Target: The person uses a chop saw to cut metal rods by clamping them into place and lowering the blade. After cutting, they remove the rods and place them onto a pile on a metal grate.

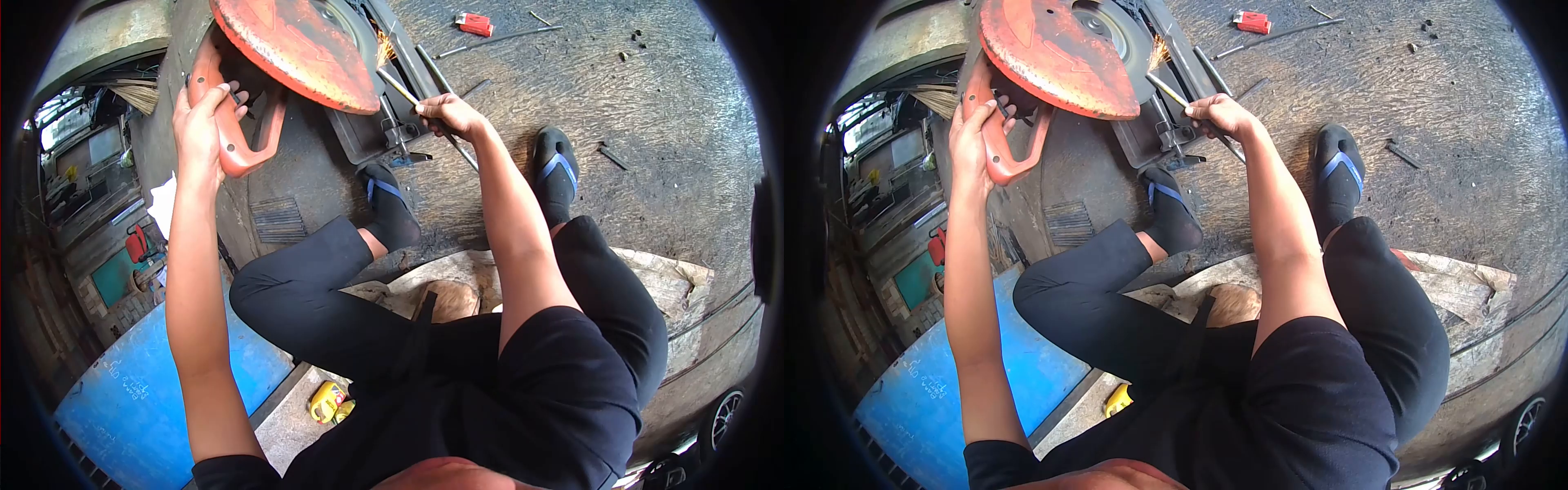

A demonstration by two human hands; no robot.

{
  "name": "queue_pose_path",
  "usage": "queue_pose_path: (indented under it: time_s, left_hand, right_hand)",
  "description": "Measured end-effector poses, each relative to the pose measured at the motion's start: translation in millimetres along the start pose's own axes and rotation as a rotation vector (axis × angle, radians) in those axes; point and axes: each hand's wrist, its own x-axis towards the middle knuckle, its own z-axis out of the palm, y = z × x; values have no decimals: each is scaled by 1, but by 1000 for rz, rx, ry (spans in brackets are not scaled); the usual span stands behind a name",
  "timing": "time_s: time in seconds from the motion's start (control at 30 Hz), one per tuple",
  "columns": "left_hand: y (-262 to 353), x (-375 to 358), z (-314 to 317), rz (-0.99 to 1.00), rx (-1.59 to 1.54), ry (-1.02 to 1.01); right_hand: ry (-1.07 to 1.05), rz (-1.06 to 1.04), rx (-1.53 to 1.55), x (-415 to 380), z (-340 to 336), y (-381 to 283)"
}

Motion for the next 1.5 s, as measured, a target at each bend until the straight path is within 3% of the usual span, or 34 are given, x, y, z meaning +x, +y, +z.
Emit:
queue_pose_path:
  time_s: [0.43,0.5,0.63,0.7,0.77,0.93,1.07,1.17,1.5]
  left_hand:
    - [0,1,0,5,-23,-10]
    - [-1,1,-1,5,-29,-14]
    - [-1,1,0,10,-24,-11]
    - [-2,1,-1,10,-21,-10]
    - [-1,1,-1,13,-17,-11]
    - [-1,0,0,5,-13,3]
    - [0,0,1,3,-14,0]
    - [-1,0,0,8,-9,-2]
    - [0,2,0,0,39,28]
  right_hand:
    - [142,-114,-335,1,0,-5]
    - [208,-227,-472,3,-1,-2]
    - [276,-180,-507,3,-7,-2]
    - [292,-173,-421,4,-14,-3]
    - [206,-15,-75,-16,-7,-21]
    - [-45,96,196,-21,-21,-21]
    - [-113,122,243,-24,-19,-21]
    - [-10,68,311,-23,-13,-19]
    - [-126,46,172,-17,-8,-16]
